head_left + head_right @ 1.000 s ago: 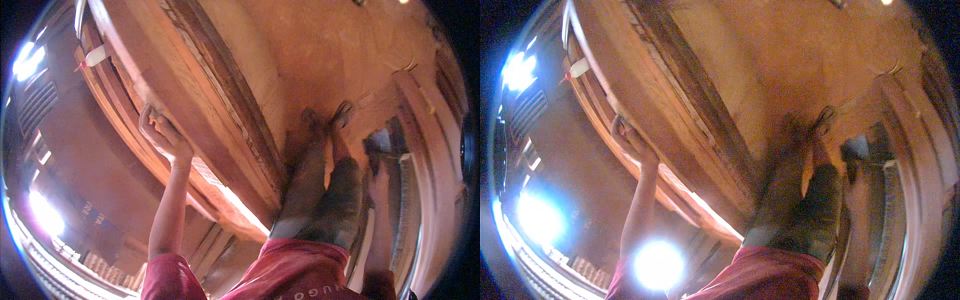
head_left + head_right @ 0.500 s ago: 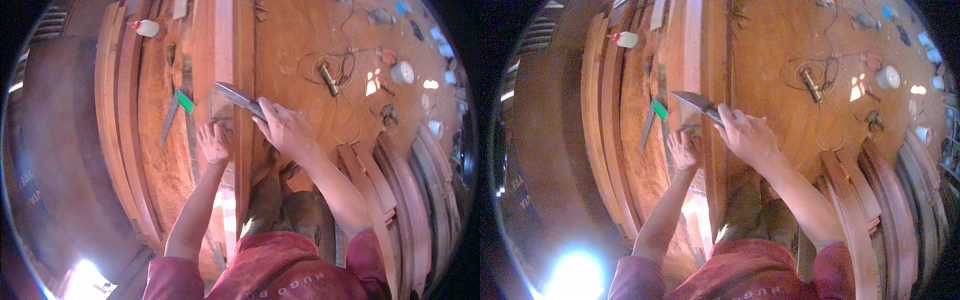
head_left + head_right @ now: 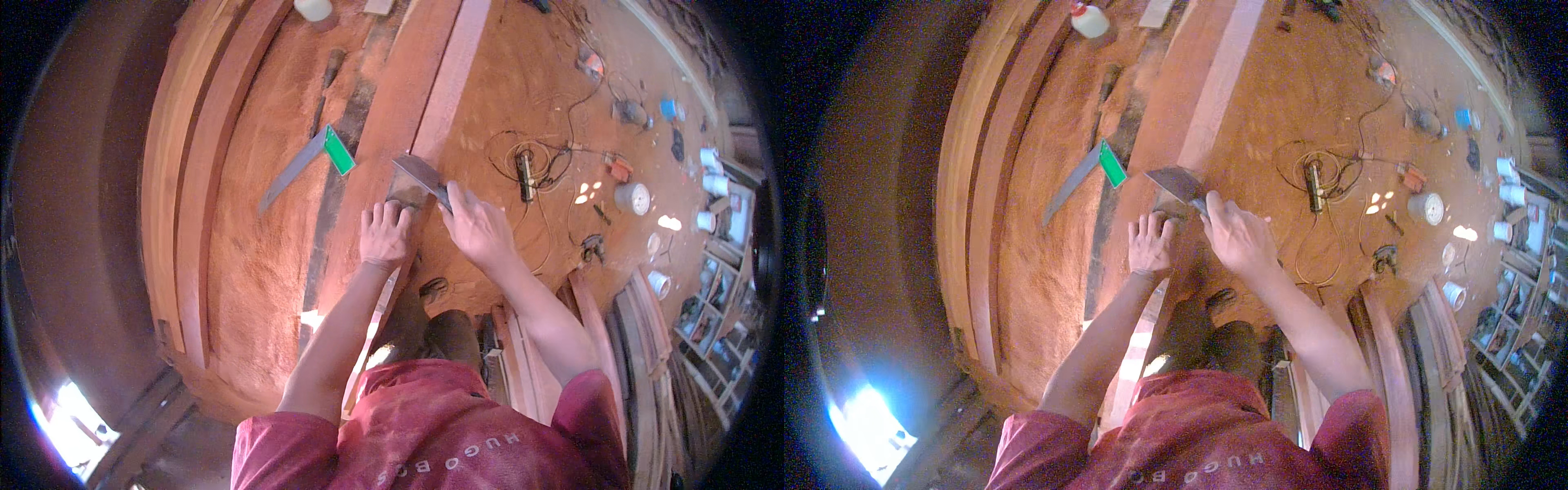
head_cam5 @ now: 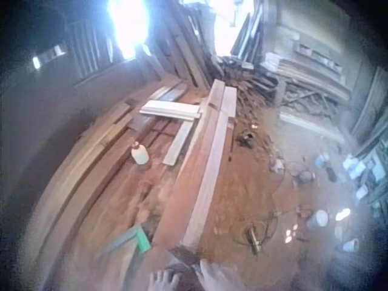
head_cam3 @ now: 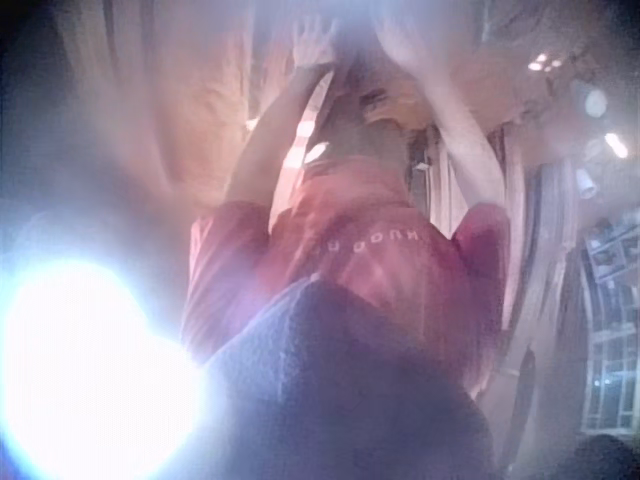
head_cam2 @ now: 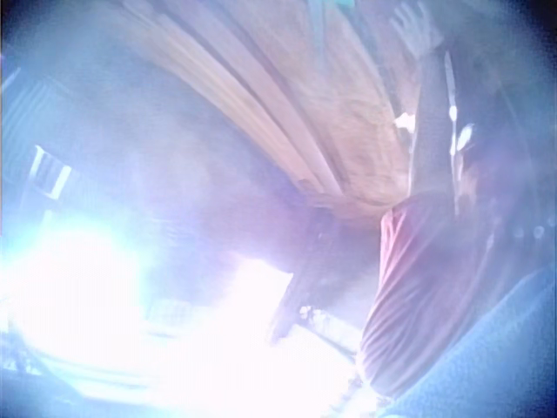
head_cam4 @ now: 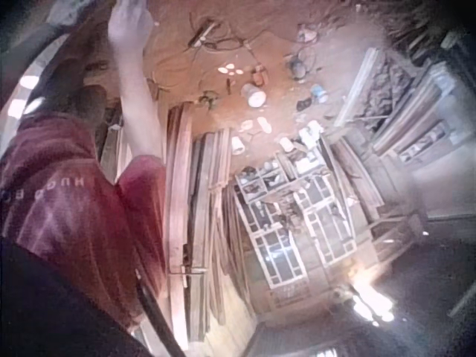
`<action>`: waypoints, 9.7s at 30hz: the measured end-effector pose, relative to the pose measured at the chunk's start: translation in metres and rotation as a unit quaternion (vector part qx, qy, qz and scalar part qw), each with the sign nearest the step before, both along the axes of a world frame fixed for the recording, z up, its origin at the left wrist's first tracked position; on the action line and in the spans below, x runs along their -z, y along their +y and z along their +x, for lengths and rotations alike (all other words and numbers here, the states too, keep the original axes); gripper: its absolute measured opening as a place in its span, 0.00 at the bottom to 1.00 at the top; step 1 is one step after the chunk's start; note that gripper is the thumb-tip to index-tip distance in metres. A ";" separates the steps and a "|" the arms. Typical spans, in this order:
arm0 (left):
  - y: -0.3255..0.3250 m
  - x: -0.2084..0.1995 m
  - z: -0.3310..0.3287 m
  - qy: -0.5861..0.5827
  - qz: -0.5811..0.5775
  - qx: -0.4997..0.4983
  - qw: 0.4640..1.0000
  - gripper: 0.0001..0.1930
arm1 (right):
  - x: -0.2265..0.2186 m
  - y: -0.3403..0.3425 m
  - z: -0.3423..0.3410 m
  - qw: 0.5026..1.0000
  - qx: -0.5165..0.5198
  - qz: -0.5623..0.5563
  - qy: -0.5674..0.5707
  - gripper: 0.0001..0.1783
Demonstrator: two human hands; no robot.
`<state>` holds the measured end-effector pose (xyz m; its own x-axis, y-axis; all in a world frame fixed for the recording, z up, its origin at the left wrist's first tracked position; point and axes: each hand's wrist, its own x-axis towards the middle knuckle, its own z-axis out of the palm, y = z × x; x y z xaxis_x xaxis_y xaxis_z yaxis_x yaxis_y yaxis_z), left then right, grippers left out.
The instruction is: The person cuts a wooden plank with a circular saw, applies glue to the plank, and then hammers it into place on a curved wooden structure. They repeat this process with another plank, ensuring it fits securely.
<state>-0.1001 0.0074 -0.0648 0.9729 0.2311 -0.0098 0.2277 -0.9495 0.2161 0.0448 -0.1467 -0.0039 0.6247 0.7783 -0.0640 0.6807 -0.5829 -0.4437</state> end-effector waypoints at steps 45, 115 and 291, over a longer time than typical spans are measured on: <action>-0.211 0.035 -0.360 0.089 -0.052 -0.435 0.895 0.29 | 0.015 -0.077 -0.060 0.904 0.299 0.044 0.303 0.14; -0.079 0.004 -0.306 0.122 -0.293 -0.312 0.896 0.57 | 0.055 -0.468 -0.258 0.873 0.376 -0.207 0.229 0.16; -0.078 0.001 -0.224 -0.093 -0.189 -0.444 0.871 0.42 | -0.012 0.010 -0.143 0.960 -0.170 -0.202 0.094 0.20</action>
<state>-0.3243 -0.0709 -0.0661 0.4049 0.9077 -0.1101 0.7638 -0.2695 0.5865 -0.0977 -0.1363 0.0078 0.2874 0.8222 -0.4912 0.7917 -0.4926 -0.3614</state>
